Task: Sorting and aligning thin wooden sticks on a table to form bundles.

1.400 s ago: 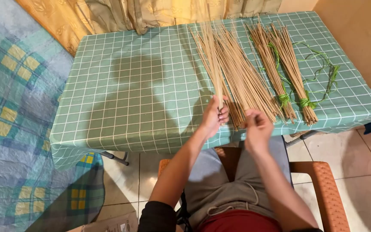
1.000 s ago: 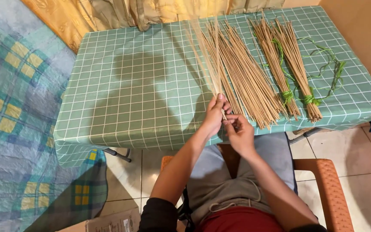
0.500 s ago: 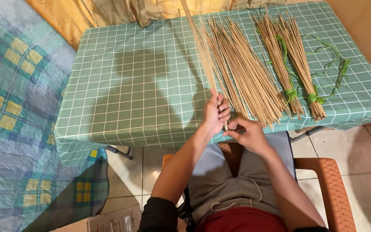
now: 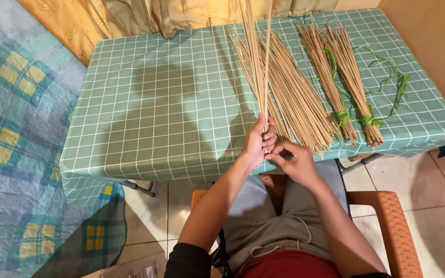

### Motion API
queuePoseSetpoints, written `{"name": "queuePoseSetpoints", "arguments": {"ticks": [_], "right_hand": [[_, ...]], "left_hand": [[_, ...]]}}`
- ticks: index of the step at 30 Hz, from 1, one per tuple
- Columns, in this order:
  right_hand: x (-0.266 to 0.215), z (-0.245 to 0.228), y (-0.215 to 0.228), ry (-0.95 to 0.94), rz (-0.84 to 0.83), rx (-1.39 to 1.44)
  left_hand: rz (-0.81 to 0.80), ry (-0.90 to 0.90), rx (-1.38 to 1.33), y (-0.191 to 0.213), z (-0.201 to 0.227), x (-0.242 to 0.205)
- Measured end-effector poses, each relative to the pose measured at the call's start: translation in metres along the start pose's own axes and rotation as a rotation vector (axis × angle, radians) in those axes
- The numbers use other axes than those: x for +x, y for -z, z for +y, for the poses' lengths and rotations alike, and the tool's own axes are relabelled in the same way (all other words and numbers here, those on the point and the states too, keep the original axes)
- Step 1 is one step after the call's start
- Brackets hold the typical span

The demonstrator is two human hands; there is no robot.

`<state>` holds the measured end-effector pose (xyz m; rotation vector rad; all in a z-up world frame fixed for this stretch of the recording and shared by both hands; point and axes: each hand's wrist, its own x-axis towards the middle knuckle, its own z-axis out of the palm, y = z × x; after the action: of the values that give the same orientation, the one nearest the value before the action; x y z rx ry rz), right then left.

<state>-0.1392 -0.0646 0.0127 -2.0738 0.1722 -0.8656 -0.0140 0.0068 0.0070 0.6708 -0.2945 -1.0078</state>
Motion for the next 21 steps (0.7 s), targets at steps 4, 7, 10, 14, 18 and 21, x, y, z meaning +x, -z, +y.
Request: {"name": "queuePoseSetpoints", "arguments": {"ticks": [4,7,10,14,18,21], "right_hand": [[0.001,0.039,0.026,-0.006,-0.038,-0.034],[-0.004,0.085,0.041,0.036,0.173,-0.602],[-0.011,0.095,0.048,-0.034,0.208,-0.923],[-0.013,0.110,0.046,-0.100,0.211,-0.957],[-0.011,0.113,0.046,-0.022,0.335,-0.946],[-0.011,0.133,0.054,0.023,0.439,-0.818]], "left_hand": [[0.021,0.007,0.001,0.026,-0.007,0.017],[0.047,0.009,-0.023,0.040,-0.006,0.024],[0.055,0.011,-0.027,0.043,-0.005,0.027],[0.066,0.014,-0.026,0.044,-0.004,0.025],[0.079,0.023,-0.002,0.037,-0.001,0.024],[0.070,0.028,-0.016,0.043,-0.005,0.026]]}}
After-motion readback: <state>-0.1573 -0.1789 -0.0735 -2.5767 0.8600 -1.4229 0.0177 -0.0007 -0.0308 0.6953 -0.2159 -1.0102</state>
